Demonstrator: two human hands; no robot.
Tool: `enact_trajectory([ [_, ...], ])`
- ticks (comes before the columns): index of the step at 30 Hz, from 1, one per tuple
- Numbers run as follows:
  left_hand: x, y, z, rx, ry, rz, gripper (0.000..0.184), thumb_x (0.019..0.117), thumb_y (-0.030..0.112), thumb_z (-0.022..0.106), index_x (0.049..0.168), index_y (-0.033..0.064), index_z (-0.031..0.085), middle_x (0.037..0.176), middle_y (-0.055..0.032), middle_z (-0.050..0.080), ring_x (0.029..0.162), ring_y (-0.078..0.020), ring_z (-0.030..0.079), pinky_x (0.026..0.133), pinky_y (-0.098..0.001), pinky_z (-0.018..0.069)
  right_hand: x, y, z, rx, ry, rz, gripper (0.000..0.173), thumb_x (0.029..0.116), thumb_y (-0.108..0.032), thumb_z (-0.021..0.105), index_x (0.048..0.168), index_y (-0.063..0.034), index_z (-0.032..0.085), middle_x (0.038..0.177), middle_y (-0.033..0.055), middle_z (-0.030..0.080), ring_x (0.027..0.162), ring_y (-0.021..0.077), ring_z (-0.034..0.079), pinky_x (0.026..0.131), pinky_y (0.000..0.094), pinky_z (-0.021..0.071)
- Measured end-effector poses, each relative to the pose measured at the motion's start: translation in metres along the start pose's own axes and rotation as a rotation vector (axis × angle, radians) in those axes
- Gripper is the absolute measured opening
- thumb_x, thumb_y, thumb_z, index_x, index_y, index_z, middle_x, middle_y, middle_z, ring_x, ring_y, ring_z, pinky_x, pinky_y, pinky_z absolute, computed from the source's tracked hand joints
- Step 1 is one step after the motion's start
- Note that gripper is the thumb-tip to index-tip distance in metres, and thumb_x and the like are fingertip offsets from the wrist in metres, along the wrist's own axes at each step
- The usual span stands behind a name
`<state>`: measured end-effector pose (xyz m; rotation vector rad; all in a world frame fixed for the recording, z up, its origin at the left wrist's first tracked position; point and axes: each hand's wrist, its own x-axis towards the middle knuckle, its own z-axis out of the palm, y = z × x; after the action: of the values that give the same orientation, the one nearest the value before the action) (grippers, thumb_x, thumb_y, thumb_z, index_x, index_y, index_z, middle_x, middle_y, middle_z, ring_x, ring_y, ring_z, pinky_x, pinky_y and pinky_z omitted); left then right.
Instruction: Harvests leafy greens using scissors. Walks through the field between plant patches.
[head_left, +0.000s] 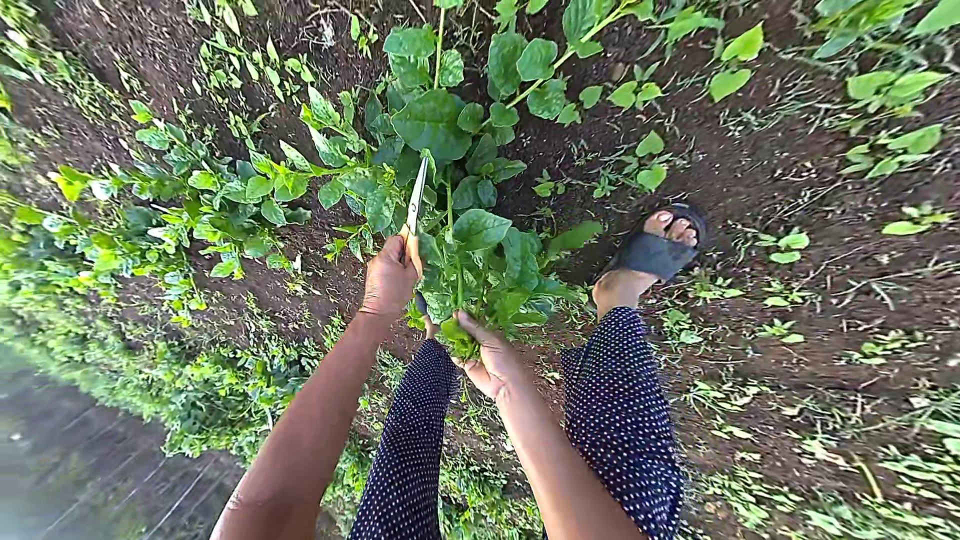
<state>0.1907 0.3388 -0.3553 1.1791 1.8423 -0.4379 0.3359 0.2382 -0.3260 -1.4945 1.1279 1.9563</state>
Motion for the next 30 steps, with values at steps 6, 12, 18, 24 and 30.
enact_trajectory([
  [6, 0.009, 0.059, -0.083, 0.489, -0.244, 0.076, 0.041, 0.1005, 0.018, 0.063, 0.136, -0.0022, 0.054, 0.116, -0.0304, 0.066, 0.106, -0.0490, 0.066, 0.089, -0.0712, 0.0492, 0.007, 0.009, -0.004, -0.019, 0.034, -0.061, 0.035, 0.0999, -0.012, 0.064, 0.132, -0.0011, 0.052, 0.112, 0.0157, 0.068, 0.098, 0.0227, 0.069, 0.080, 0.0371, 0.0592],
  [12, 0.064, 0.155, -0.063, 0.755, -0.644, -0.289, 0.048, 0.1082, 0.042, 0.051, 0.122, -0.0032, 0.062, 0.104, -0.0208, 0.068, 0.091, -0.0307, 0.066, 0.086, -0.0528, 0.0520, 0.010, 0.011, -0.007, -0.087, 0.055, -0.140, 0.032, 0.0988, -0.010, 0.066, 0.127, 0.0014, 0.055, 0.105, 0.0147, 0.069, 0.091, 0.0191, 0.069, 0.076, 0.0341, 0.0595],
  [18, 0.088, 0.183, -0.046, 0.693, -0.555, -0.588, 0.042, 0.1019, 0.046, 0.059, 0.091, 0.0057, 0.062, 0.066, -0.0049, 0.058, 0.054, -0.0151, 0.059, 0.058, -0.0299, 0.0542, 0.006, 0.005, -0.014, -0.134, 0.056, -0.173, 0.035, 0.0976, -0.007, 0.067, 0.128, 0.0028, 0.054, 0.107, 0.0154, 0.067, 0.092, 0.0181, 0.069, 0.079, 0.0337, 0.0591],
  [24, 0.094, 0.184, -0.047, 0.581, -0.583, -0.628, 0.039, 0.1044, 0.043, 0.056, 0.096, 0.0044, 0.062, 0.071, -0.0067, 0.060, 0.060, -0.0153, 0.060, 0.064, -0.0295, 0.0531, -0.002, -0.005, -0.015, -0.139, 0.053, -0.189, 0.037, 0.0958, -0.006, 0.069, 0.128, 0.0039, 0.054, 0.108, 0.0153, 0.066, 0.093, 0.0166, 0.067, 0.082, 0.0324, 0.0579],
  [30, 0.090, 0.191, -0.057, 0.585, -0.596, -0.644, 0.036, 0.1055, 0.040, 0.055, 0.095, 0.0061, 0.060, 0.070, -0.0053, 0.059, 0.058, -0.0138, 0.059, 0.061, -0.0263, 0.0525, -0.003, -0.009, -0.019, -0.133, 0.071, -0.217, 0.031, 0.0965, -0.005, 0.068, 0.124, 0.0044, 0.056, 0.103, 0.0140, 0.068, 0.090, 0.0148, 0.068, 0.079, 0.0304, 0.0582],
])
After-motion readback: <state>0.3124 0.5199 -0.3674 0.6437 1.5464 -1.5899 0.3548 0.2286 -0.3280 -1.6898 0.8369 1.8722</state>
